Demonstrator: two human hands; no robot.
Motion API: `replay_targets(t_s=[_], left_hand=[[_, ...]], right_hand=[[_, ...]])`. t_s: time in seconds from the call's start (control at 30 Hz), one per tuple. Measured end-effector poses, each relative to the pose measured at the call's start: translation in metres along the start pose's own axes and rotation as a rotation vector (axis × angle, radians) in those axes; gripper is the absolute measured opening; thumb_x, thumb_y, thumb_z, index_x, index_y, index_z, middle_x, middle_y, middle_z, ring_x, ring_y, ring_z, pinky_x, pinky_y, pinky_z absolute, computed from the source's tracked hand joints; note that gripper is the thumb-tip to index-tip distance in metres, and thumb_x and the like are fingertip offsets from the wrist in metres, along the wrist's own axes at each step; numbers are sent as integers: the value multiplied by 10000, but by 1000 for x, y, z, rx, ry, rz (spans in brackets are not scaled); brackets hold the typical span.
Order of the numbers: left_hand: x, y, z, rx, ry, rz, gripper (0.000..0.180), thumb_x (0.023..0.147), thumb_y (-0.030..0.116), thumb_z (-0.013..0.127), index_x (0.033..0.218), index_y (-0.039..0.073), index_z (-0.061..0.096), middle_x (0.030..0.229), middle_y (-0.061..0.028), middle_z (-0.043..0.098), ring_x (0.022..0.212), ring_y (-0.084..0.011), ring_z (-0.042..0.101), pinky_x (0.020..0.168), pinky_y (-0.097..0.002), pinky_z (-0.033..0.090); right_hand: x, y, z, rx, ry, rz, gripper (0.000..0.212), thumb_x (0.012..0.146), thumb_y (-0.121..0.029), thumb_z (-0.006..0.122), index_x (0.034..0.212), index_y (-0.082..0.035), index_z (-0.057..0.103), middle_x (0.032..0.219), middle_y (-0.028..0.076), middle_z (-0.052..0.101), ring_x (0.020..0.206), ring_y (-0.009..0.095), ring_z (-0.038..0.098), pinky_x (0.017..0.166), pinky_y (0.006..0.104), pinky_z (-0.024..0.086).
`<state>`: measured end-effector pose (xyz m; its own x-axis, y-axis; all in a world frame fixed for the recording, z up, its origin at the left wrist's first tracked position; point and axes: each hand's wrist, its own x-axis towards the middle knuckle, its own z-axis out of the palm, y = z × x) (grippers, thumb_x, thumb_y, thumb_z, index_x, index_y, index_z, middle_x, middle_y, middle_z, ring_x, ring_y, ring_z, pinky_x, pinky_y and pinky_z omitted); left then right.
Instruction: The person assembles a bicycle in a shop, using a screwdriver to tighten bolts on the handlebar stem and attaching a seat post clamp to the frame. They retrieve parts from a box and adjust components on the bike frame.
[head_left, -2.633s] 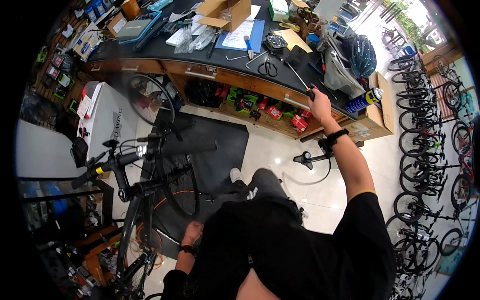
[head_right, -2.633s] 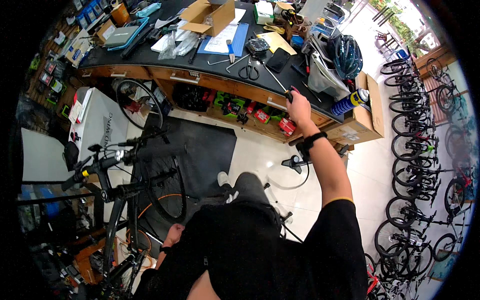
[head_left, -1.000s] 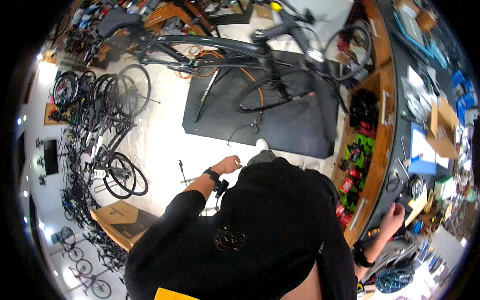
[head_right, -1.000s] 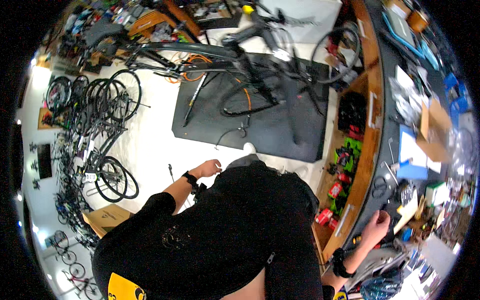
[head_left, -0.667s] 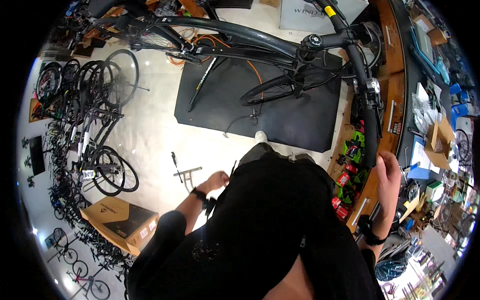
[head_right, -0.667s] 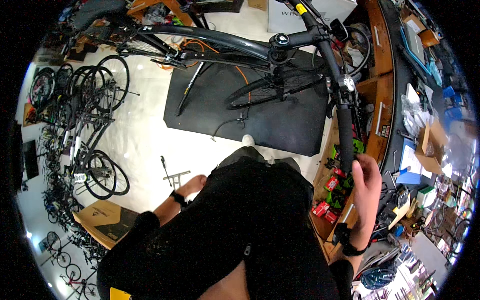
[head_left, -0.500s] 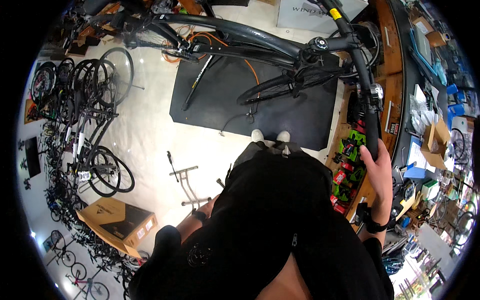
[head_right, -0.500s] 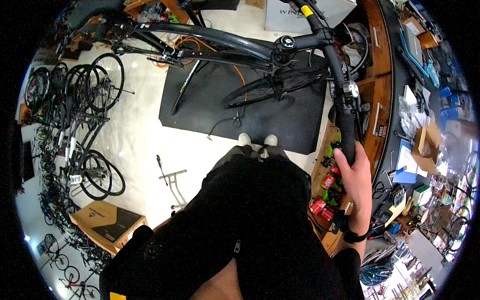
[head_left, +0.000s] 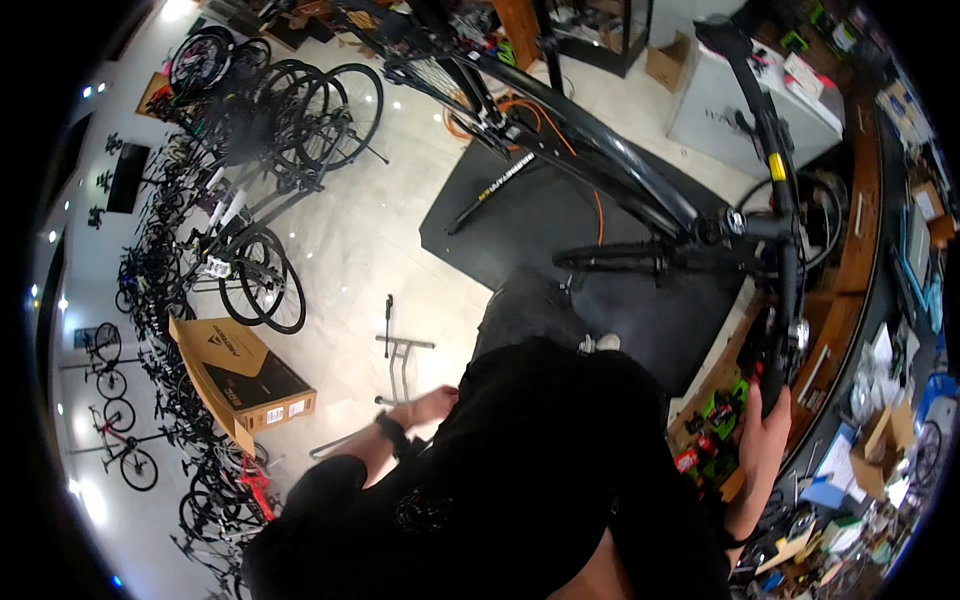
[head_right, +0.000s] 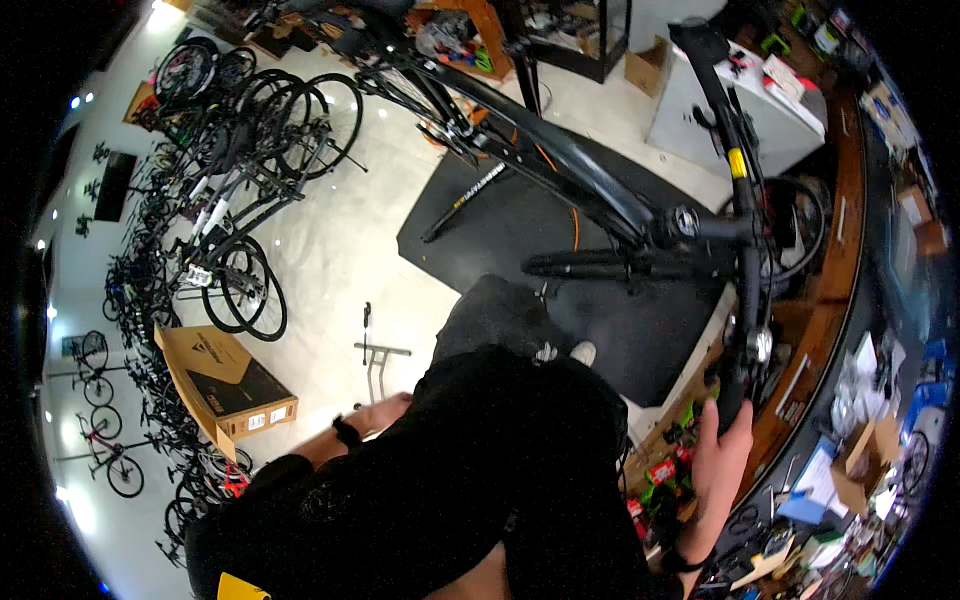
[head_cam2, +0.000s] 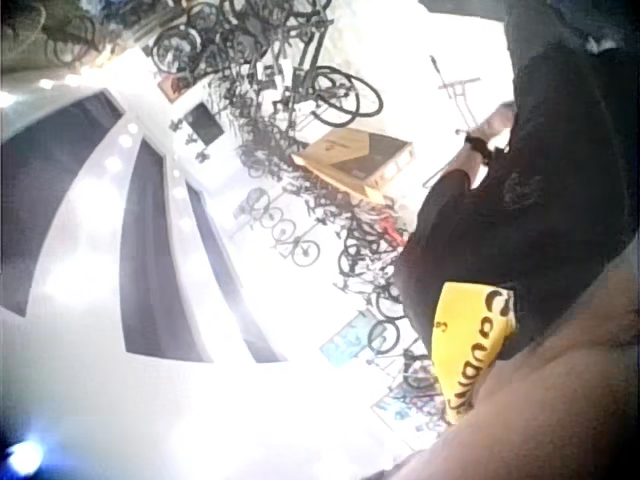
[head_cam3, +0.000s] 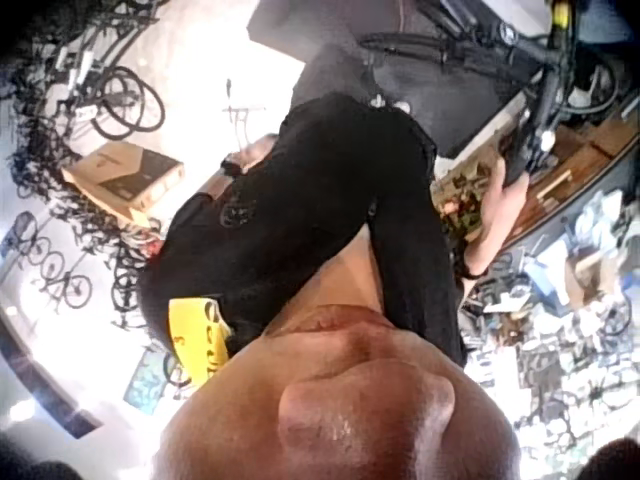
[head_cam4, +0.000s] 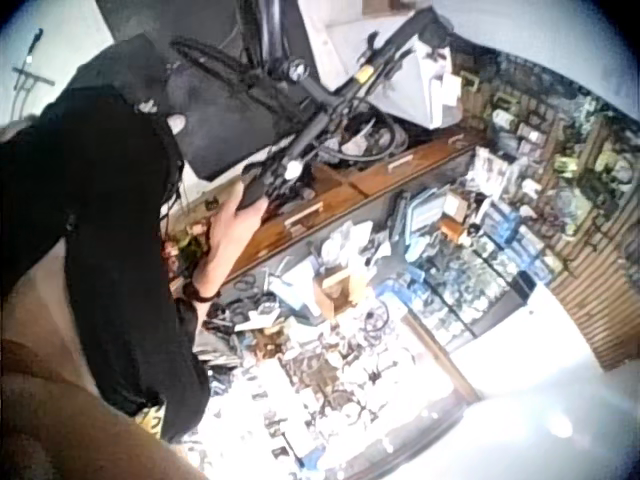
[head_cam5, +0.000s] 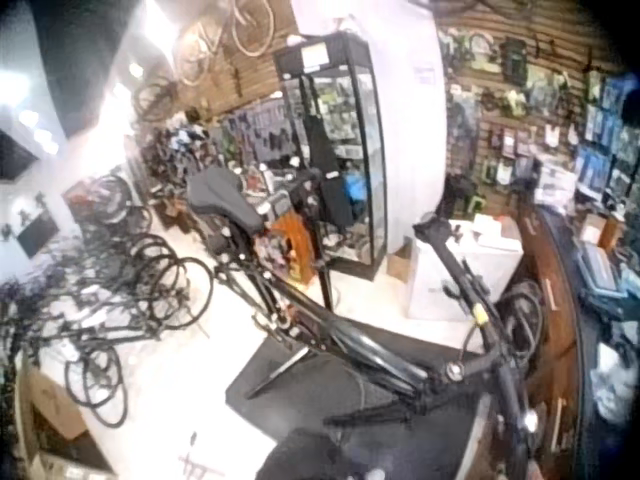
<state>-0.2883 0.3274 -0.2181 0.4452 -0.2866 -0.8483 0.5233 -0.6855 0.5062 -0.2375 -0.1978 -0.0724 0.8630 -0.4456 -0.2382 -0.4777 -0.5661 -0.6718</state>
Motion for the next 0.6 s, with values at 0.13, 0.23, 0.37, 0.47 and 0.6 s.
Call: replay_targets(t_s=[0.13, 0.23, 0.37, 0.47, 0.6], left_hand=[[91, 12, -162, -135, 159, 288, 224, 854, -14, 500, 1065, -24, 571, 934, -113, 635, 831, -193, 620, 742, -318, 527], [134, 84, -292, 18, 650, 476, 201, 930, 101, 559, 1090, -21, 550, 942, -90, 621, 822, -177, 605, 736, -302, 520], [133, 221, -425, 45, 1099, 819, 276, 944, 209, 578, 1082, -28, 549, 966, -133, 650, 852, -210, 618, 767, -335, 493], [99, 269, -481, -158, 1029, 1095, 331, 960, 232, 566, 1146, -37, 518, 984, -150, 641, 867, -207, 605, 795, -322, 481], [43, 324, -504, 420, 844, 1106, 553, 859, 332, 688, 1199, -49, 476, 968, -209, 626, 846, -290, 630, 763, -371, 506]], right_hand=[[-13, -31, 4, 131, 24, 198, 300, 972, -213, 569, 1141, 25, 503, 772, 41, 562, 572, 114, 486, 481, 288, 400], [-20, -40, 19, 173, 87, 243, 305, 977, -208, 568, 1156, 28, 491, 885, 49, 557, 747, 134, 511, 644, 275, 437], [-48, 14, 52, 209, 315, 294, 271, 978, -258, 570, 1125, -38, 510, 719, -24, 479, 542, 71, 437, 464, 252, 354], [-61, -43, 76, 214, 351, 557, 503, 970, -367, 581, 1257, 31, 469, 1015, 100, 571, 859, 194, 534, 764, 334, 443], [-83, -34, 104, -271, 423, 691, 584, 956, -424, 556, 1271, 58, 461, 1119, 236, 617, 1015, 381, 597, 840, 447, 471]])
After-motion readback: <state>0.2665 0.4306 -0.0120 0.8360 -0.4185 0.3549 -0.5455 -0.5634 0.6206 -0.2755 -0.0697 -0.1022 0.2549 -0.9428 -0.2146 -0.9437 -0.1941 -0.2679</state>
